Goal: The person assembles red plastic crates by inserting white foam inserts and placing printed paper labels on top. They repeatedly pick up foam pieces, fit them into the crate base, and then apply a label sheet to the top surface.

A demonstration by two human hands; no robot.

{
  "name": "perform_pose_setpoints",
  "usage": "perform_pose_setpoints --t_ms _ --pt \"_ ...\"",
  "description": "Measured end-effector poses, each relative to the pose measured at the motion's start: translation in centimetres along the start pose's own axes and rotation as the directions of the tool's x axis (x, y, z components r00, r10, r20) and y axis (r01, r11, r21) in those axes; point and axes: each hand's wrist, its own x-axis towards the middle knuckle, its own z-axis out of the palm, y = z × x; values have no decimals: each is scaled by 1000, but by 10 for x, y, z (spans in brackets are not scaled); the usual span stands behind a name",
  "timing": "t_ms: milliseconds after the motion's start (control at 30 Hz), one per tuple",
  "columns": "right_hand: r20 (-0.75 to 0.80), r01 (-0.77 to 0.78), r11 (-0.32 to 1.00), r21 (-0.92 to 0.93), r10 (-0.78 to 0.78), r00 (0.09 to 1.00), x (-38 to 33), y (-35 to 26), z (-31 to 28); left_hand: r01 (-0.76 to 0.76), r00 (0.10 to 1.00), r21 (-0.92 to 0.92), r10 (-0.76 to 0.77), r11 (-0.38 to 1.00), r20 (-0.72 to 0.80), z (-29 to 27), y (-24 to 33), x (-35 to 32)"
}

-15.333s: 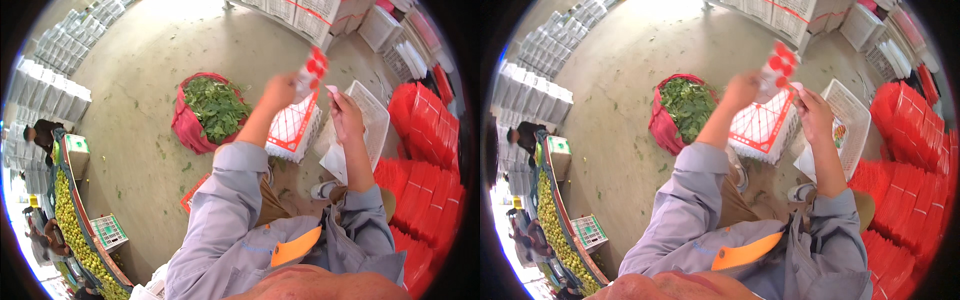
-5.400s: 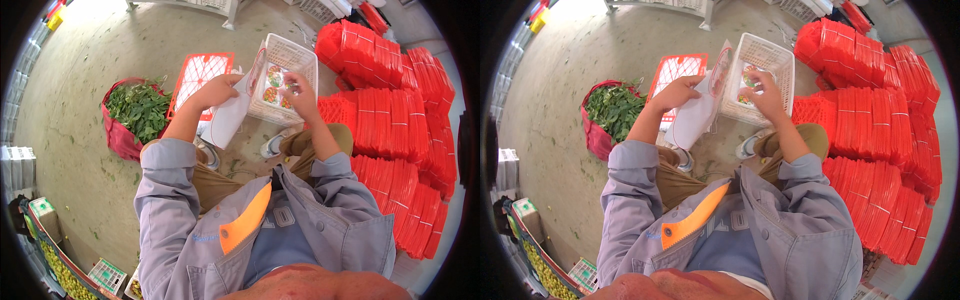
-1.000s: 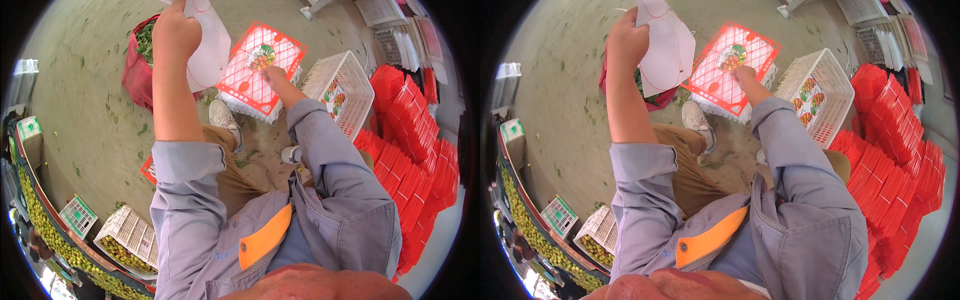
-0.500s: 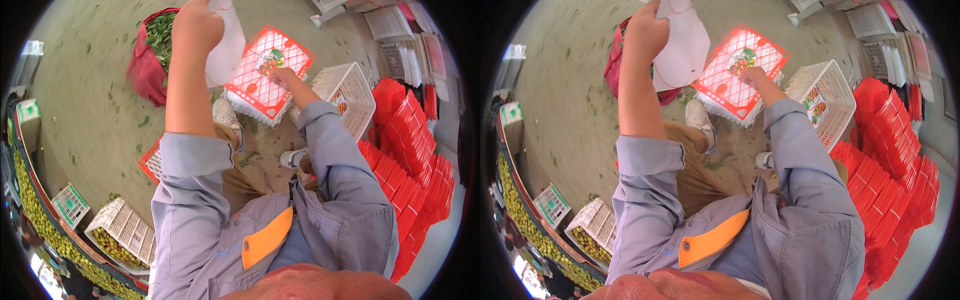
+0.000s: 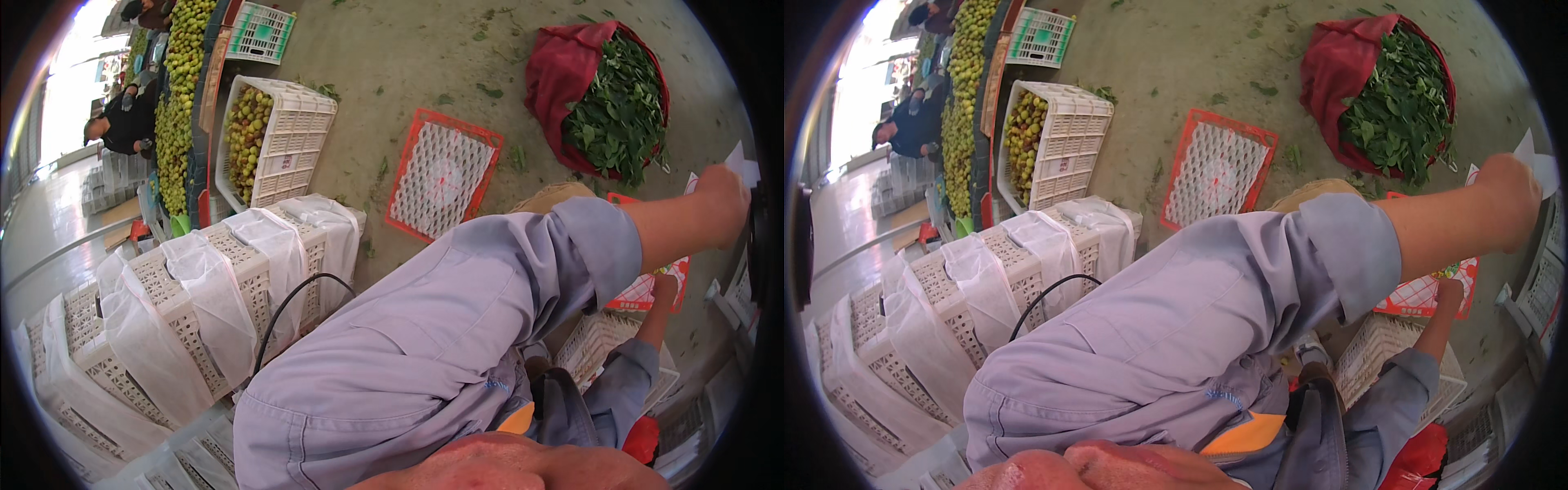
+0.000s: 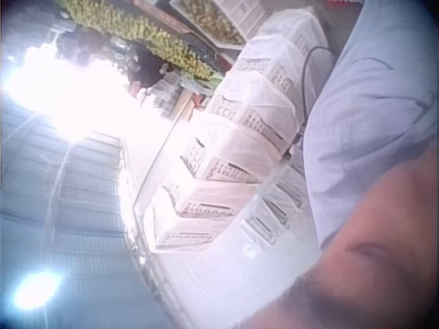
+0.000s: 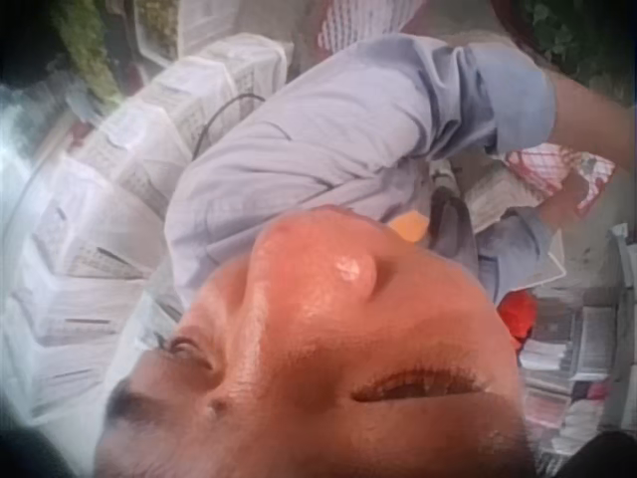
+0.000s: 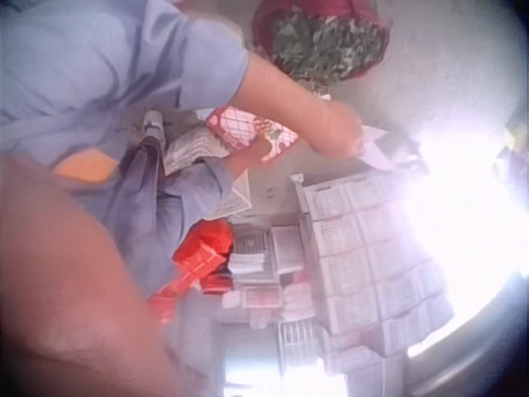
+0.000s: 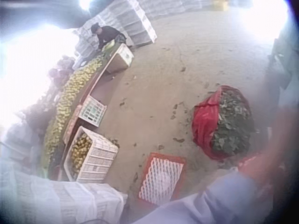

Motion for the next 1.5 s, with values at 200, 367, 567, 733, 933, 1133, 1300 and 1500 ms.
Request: perform_pose_setpoints --t_ms 200,367,567,733,933,1133,1300,1500 --pt "-244 487 835 -254 -543 804 -49 -43 18 -46 999 25 47 999 -25 6 1 -2" --pt "-82 378 847 -374 -437 896 -70 -48 49 -87 996 64 84 994 39 -3 6 -13" --pt "-27 304 869 -390 -340 940 -71 -31 58 -128 992 13 127 992 25 -3 12 -17" --pt "-6 310 875 -371 -337 942 -99 3 71 -181 983 11 181 983 17 3 22 -15" --pt "-241 605 794 -51 -598 764 -139 41 51 -211 977 25 211 977 -10 0 28 -24" --pt "-162 347 650 676 -328 931 -282 68 -31 -335 942 -361 309 870 -129 -9 1 -44" --pt "-161 179 315 932 -81 984 -383 78 -72 28 806 -898 521 440 281 -27 28 -77" --pt "-129 -2 -645 764 -156 979 -413 80 -76 258 679 -880 574 398 459 6 71 -119"
